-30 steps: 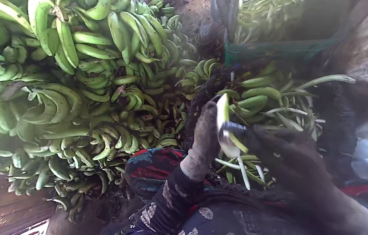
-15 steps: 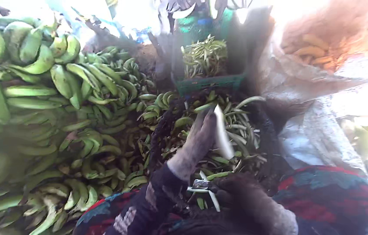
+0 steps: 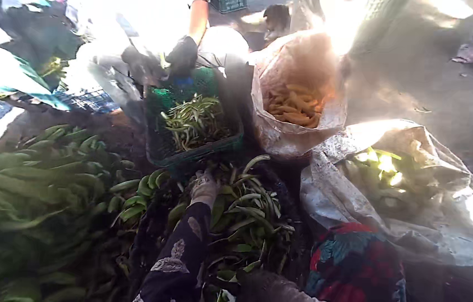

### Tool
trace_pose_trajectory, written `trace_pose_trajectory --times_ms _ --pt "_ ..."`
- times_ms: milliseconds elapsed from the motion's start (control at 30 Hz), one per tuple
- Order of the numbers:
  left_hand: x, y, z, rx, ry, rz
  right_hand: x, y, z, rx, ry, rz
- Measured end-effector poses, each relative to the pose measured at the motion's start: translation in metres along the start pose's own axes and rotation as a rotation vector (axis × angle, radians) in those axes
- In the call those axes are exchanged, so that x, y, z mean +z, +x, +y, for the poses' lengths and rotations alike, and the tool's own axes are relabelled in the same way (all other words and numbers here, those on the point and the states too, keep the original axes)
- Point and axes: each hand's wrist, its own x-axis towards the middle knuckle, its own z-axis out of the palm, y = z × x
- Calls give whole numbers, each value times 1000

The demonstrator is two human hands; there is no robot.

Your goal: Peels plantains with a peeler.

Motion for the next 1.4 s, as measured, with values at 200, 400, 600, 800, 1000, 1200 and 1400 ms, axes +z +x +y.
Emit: trace_pose_trajectory --times_ms 200,400,600,800,1000,1200,1400 --pt "-14 8 -37 132 19 -70 -4 -7 -7 -164 23 50" --pt "-47 -51 -97 107 -632 181 8 -18 -3 -233 83 301" --pt "-56 -150 -132 46 -1678 340 26 -9 -1 -492 297 514" --pt "-43 -212 -114 264 -1700 832 42 -6 -28 -415 517 449" --pt "-44 -243 -111 697 -1184 1124 60 0 -42 -429 683 341" --pt "-48 -250 -104 786 -1169 1172 61 -10 -61 -457 748 380" --pt "-100 -250 -90 611 -1861 630 55 4 -30 -332 320 41"
